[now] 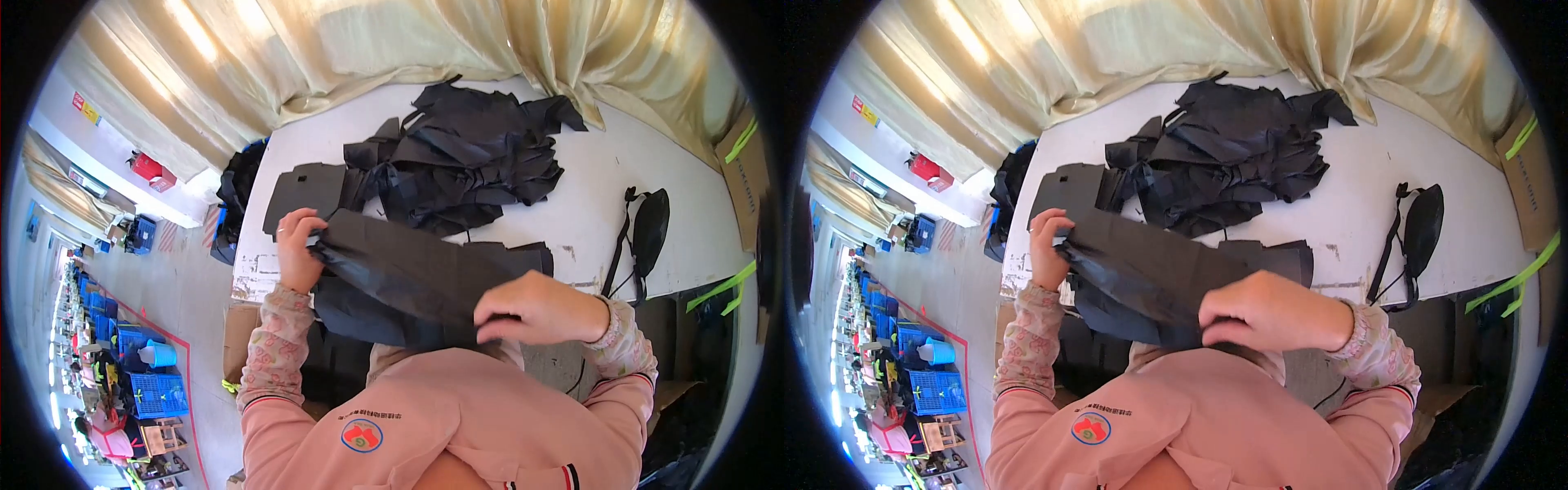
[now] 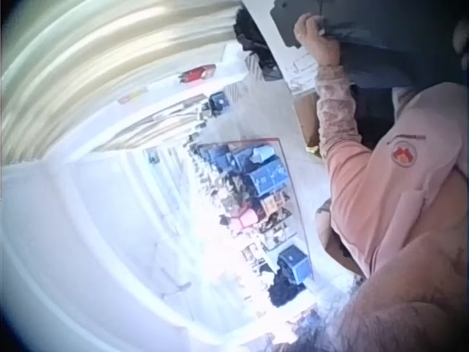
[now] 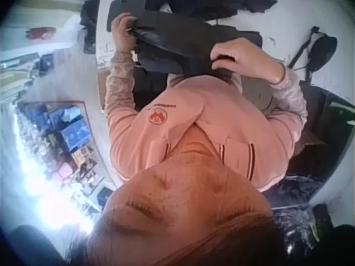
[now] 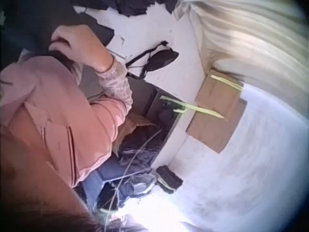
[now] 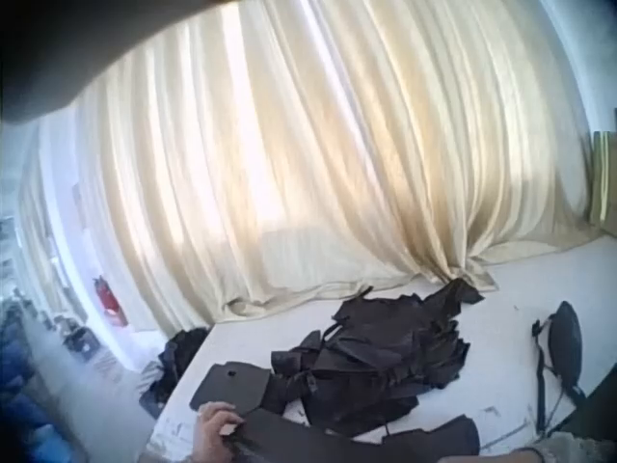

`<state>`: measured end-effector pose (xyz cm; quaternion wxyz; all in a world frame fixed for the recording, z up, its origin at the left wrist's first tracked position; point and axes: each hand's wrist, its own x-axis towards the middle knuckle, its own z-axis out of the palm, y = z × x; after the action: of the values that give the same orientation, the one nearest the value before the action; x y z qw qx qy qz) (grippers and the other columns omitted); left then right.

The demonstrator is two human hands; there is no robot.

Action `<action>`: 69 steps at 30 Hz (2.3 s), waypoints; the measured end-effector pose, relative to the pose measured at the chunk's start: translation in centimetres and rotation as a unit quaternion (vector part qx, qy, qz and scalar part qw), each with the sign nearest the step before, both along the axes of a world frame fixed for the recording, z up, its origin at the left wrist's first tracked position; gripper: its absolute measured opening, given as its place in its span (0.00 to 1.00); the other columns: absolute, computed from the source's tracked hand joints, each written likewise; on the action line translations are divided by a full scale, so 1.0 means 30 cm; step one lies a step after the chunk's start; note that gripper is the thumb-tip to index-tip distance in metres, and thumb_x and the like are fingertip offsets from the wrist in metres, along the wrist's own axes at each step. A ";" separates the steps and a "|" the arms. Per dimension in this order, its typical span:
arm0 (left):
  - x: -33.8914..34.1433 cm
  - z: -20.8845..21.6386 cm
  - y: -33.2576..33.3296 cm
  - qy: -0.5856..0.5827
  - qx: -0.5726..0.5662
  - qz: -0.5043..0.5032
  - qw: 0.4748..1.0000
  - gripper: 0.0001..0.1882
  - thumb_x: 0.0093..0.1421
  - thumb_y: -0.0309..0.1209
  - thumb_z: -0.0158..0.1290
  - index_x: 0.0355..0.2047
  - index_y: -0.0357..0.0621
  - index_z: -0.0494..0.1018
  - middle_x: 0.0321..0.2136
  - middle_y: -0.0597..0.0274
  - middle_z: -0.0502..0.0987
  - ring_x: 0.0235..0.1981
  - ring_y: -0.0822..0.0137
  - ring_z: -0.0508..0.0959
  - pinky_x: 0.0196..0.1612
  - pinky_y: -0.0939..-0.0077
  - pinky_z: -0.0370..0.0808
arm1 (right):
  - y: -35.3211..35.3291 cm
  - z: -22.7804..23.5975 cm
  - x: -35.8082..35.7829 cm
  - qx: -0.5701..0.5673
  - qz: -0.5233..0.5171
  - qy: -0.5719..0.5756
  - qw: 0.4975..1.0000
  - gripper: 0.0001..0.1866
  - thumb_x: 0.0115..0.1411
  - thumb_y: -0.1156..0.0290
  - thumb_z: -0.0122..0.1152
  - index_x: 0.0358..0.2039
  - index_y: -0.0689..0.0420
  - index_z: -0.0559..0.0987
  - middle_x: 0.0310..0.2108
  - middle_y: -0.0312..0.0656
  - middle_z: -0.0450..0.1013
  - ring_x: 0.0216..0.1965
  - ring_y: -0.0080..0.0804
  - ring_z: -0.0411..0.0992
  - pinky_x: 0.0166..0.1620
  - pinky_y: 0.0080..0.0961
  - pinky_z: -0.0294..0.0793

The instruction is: The worker is sorting and stacking precut black fabric components on a manufacturing workbench.

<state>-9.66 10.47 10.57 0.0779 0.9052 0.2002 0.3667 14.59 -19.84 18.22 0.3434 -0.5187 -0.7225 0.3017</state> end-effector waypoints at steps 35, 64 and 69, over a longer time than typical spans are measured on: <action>-0.284 -0.388 0.312 0.523 -0.464 0.010 0.715 0.24 0.46 0.39 0.67 0.41 0.41 0.76 0.19 0.63 0.71 0.17 0.69 0.71 0.20 0.72 0.69 | -0.004 -0.693 0.051 0.021 -0.121 -0.289 0.949 0.38 0.54 0.54 0.63 0.63 0.53 0.64 0.65 0.47 0.56 0.67 0.47 0.52 0.68 0.45 0.48; -0.155 -0.072 0.016 0.114 -0.388 -0.147 0.903 0.25 0.54 0.35 0.65 0.50 0.48 0.71 0.22 0.64 0.76 0.25 0.75 0.74 0.27 0.77 0.71 | 0.178 -0.419 -0.047 0.050 -0.168 -0.051 0.983 0.31 0.53 0.80 0.62 0.59 0.60 0.67 0.55 0.50 0.69 0.54 0.46 0.69 0.56 0.34 0.67; 0.125 -0.041 -0.153 0.002 -0.389 -0.275 0.879 0.22 0.50 0.34 0.66 0.42 0.42 0.71 0.25 0.57 0.77 0.27 0.62 0.78 0.30 0.69 0.73 | 0.341 -0.286 -0.256 0.001 -0.143 0.353 0.925 0.23 0.63 0.80 0.50 0.59 0.63 0.65 0.39 0.41 0.72 0.34 0.23 0.71 0.43 0.20 0.72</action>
<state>-5.92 5.87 9.34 0.5208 0.8215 0.0698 0.2213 6.91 -9.60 9.63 0.6158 -0.4765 -0.4730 0.4123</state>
